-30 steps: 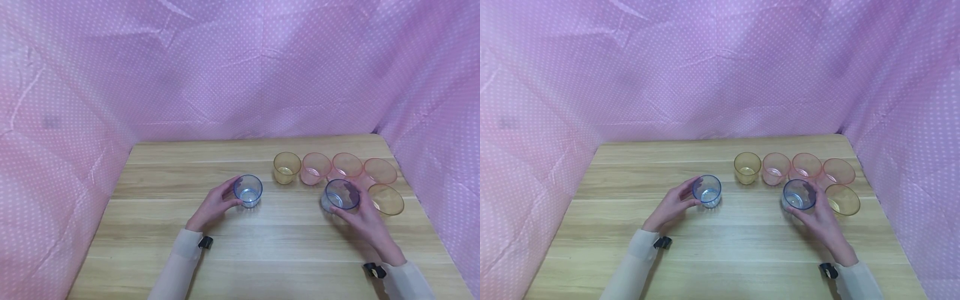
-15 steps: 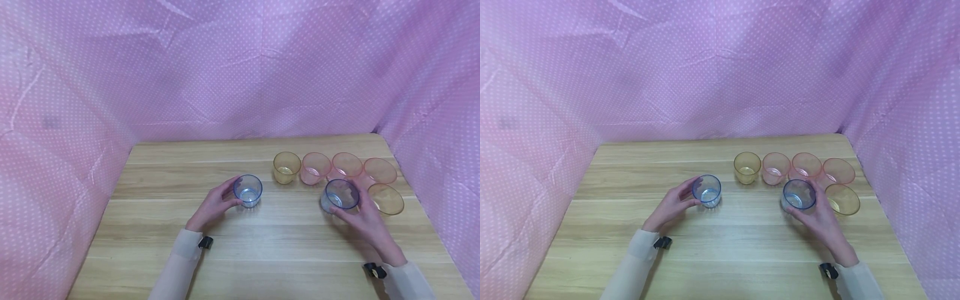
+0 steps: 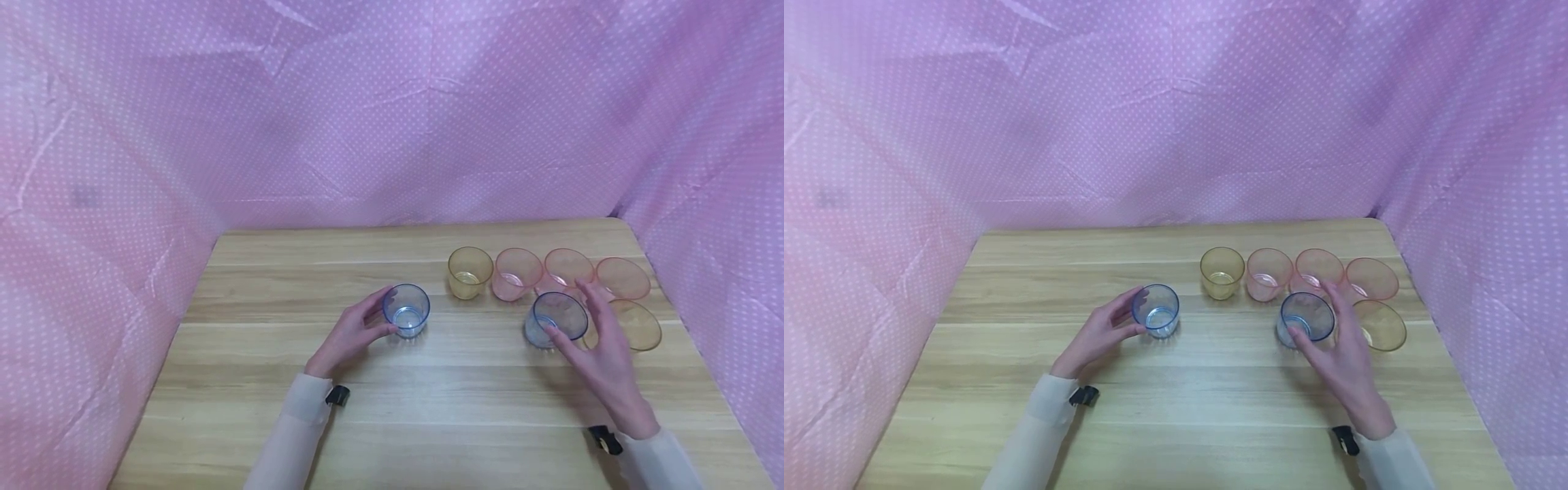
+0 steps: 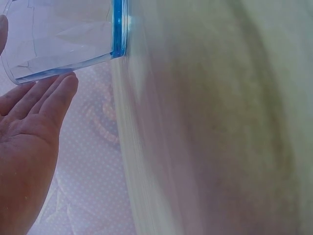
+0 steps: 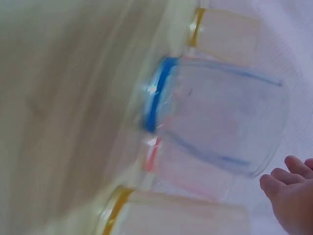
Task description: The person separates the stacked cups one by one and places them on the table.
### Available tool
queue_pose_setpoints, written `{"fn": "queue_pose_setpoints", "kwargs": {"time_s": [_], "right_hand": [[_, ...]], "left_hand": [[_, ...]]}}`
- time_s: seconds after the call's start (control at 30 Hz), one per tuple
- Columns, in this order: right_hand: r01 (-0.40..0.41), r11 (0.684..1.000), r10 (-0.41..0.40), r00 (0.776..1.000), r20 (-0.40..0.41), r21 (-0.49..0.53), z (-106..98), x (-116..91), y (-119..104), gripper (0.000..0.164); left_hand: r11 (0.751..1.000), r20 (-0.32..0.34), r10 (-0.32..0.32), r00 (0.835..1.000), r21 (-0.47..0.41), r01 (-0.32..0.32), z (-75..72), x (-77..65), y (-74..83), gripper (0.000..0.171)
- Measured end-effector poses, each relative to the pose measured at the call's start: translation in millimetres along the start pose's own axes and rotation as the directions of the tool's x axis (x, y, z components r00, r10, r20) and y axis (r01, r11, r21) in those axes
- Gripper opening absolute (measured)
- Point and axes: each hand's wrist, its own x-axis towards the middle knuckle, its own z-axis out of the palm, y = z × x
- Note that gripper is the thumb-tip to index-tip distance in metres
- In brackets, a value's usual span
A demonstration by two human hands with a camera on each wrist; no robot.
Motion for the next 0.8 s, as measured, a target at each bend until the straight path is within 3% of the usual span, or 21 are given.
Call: {"fn": "queue_pose_setpoints", "kwargs": {"time_s": [0.17,0.37,0.57,0.8], "right_hand": [[0.103,0.995,-0.103,0.995,-0.001,-0.009,10,4,-16,0.091],[0.193,0.977,-0.195,0.981,0.015,0.097,32,10,-30,0.087],[0.207,0.962,-0.219,0.974,0.049,0.176,61,13,-46,0.086],[0.202,0.956,-0.239,0.957,0.166,0.214,92,16,-59,0.088]], "left_hand": [[0.999,-0.002,-0.019,1.000,0.034,0.019,0.5,-1.9,1.7,0.083],[1.000,-0.042,-0.013,0.999,0.003,0.014,1.7,-6.7,0.3,0.084],[0.995,-0.153,0.087,0.984,-0.030,-0.092,2.6,-12.0,-0.4,0.075],[0.995,-0.286,0.083,0.954,-0.029,-0.095,6.8,-24.4,3.0,0.062]]}}
